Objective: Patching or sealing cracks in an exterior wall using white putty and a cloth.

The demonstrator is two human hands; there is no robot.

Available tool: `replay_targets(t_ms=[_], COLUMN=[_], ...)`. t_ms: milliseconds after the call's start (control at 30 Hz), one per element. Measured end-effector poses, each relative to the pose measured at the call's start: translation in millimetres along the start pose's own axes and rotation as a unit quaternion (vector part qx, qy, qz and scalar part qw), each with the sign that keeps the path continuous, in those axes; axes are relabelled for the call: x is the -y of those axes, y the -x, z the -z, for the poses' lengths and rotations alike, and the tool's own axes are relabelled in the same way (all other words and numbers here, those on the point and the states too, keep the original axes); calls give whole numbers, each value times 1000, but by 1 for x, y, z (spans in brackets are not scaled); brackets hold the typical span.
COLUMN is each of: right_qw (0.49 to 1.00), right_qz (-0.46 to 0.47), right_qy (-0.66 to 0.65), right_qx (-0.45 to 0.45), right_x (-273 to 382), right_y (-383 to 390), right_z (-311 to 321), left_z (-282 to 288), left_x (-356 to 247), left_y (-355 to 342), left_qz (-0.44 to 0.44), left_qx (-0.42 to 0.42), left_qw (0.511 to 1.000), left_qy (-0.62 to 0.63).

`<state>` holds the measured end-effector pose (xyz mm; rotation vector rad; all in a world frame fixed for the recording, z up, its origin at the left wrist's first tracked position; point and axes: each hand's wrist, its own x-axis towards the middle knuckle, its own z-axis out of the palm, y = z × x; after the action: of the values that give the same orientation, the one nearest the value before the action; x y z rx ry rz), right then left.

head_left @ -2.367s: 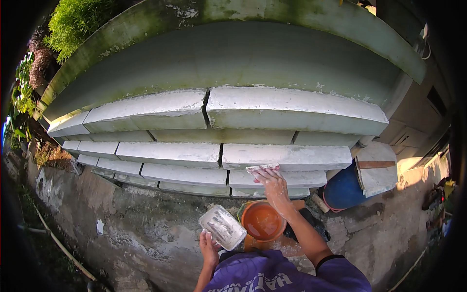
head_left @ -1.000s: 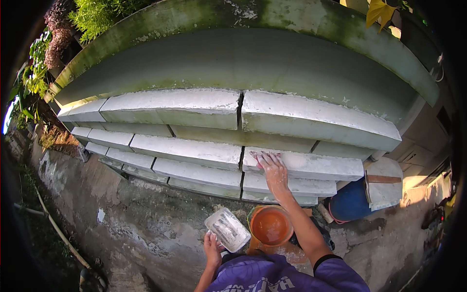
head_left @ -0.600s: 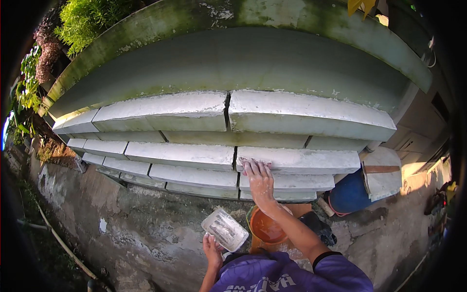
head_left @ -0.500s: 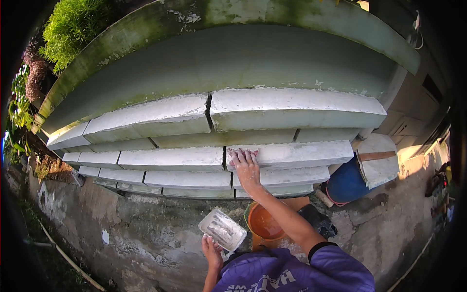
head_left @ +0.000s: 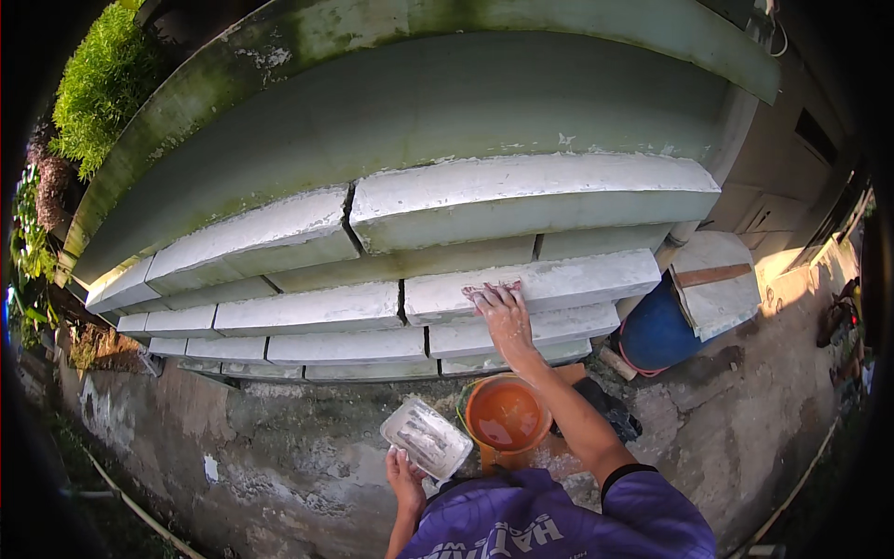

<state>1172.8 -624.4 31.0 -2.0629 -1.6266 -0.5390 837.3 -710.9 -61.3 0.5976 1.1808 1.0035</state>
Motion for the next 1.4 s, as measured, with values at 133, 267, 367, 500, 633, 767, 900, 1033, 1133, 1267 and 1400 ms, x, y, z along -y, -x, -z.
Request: replay_targets(t_ms=[133, 267, 367, 500, 633, 767, 900, 1033, 1133, 1267, 1400], right_qw=[998, 995, 996, 1000, 992, 995, 996, 995, 958, 994, 996], right_qz=[20, 24, -13, -11, 8, 35, -4, 50, 20, 38, 0], right_qy=[21, -79, -83, 18, -16, -83, -15, 60, -117, -103, 62], right_qx=[49, 50, -9, 13, 129, 52, 84, 67, 261, -12, 62], right_x=[7, 3, -10, -11, 16, 17, 4, 31, 42, 27, 5], right_y=[35, 39, 14, 12, 21, -7, -30, 3, 9, -18, -15], right_z=[19, 48, 33, 12, 43, 47, -3, -1, 45, 31, 7], left_z=[-9, -15, -19, -13, -15, -18, -16, -3, -3, -7, -13], left_x=[2, 5, 8, 19, 15, 16, 20, 26, 25, 23, 16], left_y=[3, 7, 9, 6, 15, 18, 19, 17, 21, 21, 21], left_qz=[4, 5, 6, 2, -10, -21, -25, -25, -41, -27, -23], left_qx=[-14, -13, -7, -7, -35, -33, -15, -32, -41, -43, -27], left_qw=[1000, 1000, 1000, 1000, 999, 999, 999, 998, 998, 998, 999], left_qy=[1, -1, -7, -1, 12, 27, 20, 39, 37, 30, 17])
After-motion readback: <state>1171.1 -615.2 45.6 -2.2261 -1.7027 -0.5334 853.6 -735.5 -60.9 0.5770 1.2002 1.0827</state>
